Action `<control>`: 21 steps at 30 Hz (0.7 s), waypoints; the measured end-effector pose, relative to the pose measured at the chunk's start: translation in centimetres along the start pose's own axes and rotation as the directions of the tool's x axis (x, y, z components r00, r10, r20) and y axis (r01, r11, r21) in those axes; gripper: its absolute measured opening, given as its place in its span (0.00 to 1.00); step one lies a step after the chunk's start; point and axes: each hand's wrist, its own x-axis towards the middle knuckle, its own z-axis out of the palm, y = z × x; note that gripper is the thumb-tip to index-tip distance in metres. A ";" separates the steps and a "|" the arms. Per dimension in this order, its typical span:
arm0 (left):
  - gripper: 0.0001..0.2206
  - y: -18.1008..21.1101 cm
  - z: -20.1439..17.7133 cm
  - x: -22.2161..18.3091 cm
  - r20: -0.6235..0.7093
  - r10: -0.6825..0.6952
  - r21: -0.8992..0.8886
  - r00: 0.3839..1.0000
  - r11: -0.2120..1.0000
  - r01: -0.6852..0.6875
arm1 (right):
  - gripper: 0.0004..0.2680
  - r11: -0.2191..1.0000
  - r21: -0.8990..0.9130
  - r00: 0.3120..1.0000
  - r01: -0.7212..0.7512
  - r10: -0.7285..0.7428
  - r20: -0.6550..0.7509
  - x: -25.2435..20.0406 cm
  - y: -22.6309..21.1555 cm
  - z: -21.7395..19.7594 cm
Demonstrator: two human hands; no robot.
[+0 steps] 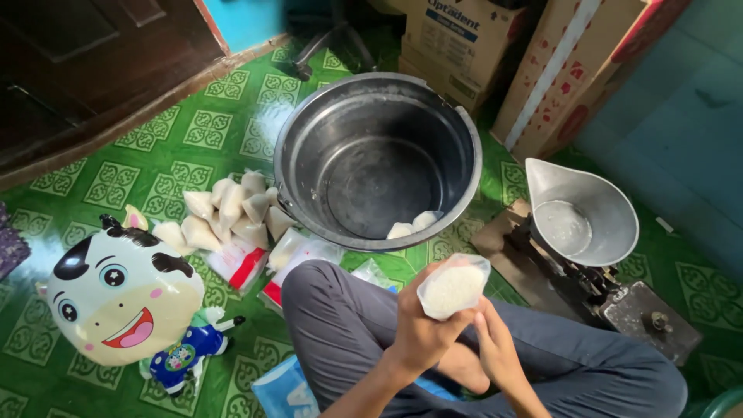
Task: Filling small plastic bags with liquid and tying them manually to seal them.
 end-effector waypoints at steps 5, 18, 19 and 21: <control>0.21 -0.7 0.2 -0.7 -0.024 -0.053 0.001 0.998 0.999 0.053 | 0.20 0.723 0.639 0.965 -0.262 0.197 0.172 0.5 -4.0 2.0; 0.32 0.0 -3.2 1.3 0.292 -0.037 0.042 0.956 0.999 0.026 | 0.17 0.887 0.350 0.949 -0.301 0.245 0.196 -2.2 -11.3 5.7; 0.32 -0.2 -3.4 1.5 0.294 -0.040 0.041 0.955 0.999 0.029 | 0.17 0.910 0.298 0.952 -0.289 0.238 0.194 -1.7 -11.1 5.6; 0.36 -0.6 -4.0 1.9 0.416 -0.148 0.013 0.898 0.988 0.156 | 0.16 0.946 0.192 0.955 -0.261 0.225 0.192 -0.7 -10.9 5.3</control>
